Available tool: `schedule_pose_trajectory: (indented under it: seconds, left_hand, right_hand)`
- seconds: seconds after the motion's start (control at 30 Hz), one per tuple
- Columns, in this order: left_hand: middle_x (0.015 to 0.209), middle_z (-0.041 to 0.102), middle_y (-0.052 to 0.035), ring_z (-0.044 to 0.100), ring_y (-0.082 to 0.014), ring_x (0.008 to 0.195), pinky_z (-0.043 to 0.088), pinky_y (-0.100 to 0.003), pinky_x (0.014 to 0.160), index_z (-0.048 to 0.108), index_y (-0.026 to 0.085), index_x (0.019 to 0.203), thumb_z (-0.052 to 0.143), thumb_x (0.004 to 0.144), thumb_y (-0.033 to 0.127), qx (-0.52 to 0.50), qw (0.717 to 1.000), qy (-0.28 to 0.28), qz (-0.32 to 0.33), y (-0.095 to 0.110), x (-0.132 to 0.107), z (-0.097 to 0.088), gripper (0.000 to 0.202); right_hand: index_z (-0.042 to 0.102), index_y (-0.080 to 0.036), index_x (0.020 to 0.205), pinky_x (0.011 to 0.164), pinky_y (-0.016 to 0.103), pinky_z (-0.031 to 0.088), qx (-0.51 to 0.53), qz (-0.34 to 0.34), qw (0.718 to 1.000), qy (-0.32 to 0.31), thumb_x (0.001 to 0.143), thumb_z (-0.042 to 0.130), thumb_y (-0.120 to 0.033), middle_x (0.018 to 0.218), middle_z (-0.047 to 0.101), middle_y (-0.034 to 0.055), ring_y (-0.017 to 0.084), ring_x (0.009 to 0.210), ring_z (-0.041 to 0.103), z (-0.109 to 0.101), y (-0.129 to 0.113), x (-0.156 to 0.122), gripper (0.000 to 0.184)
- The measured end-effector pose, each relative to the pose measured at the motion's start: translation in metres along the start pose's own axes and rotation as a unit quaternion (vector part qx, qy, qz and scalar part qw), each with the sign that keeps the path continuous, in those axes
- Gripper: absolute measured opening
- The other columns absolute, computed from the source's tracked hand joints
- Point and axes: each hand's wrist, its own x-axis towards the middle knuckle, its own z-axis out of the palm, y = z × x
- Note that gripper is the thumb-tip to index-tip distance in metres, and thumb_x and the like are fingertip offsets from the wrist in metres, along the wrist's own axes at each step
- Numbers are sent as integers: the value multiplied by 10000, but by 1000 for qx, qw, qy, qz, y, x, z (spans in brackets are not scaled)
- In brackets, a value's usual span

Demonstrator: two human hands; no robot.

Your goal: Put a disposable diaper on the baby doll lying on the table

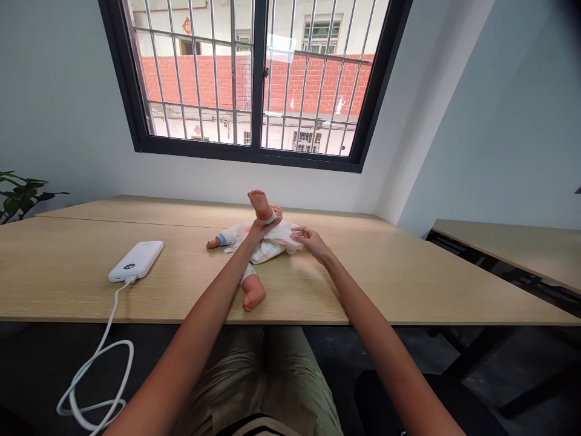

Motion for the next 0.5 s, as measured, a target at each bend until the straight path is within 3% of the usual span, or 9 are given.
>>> schedule_pose_trajectory:
  seconds: [0.13, 0.27, 0.4, 0.5]
  left_hand:
    - [1055, 725, -87, 630, -281, 1051, 480, -375, 918, 699, 147, 1025, 860, 627, 463, -5, 1000, -1, -5, 0, 0, 0, 533]
    - [981, 721, -75, 636, -266, 984, 492, -359, 860, 691, 147, 973, 867, 608, 457, -17, 1000, 1, -9, -1, 0, 0, 510]
    - [922, 715, -58, 637, -262, 963, 490, -344, 834, 684, 154, 908, 868, 601, 474, -11, 1000, 0, -4, -2, 1, 0, 480]
    - [931, 722, -62, 636, -268, 990, 490, -349, 860, 687, 154, 902, 869, 595, 478, -12, 1000, 0, -2, -1, 0, 0, 482]
  right_hand:
    - [681, -196, 1046, 599, 222, 425, 45, 35, 998, -19, 657, 821, -484, 896, 673, 18, 126, 706, 574, 1, -15, -8, 504]
    - [662, -200, 1097, 437, 213, 286, 96, 51, 994, -21, 706, 771, -541, 719, 583, -37, 58, 465, 389, -2, -25, -12, 531]
    - [680, -187, 1033, 396, 219, 148, -11, 85, 994, -69, 740, 760, -559, 545, 406, -80, 50, 415, 233, -10, -26, -14, 480]
    - [664, -190, 946, 411, 211, 110, -82, 104, 986, -98, 707, 796, -562, 515, 323, -96, 51, 436, 197, -12, -22, -13, 462]
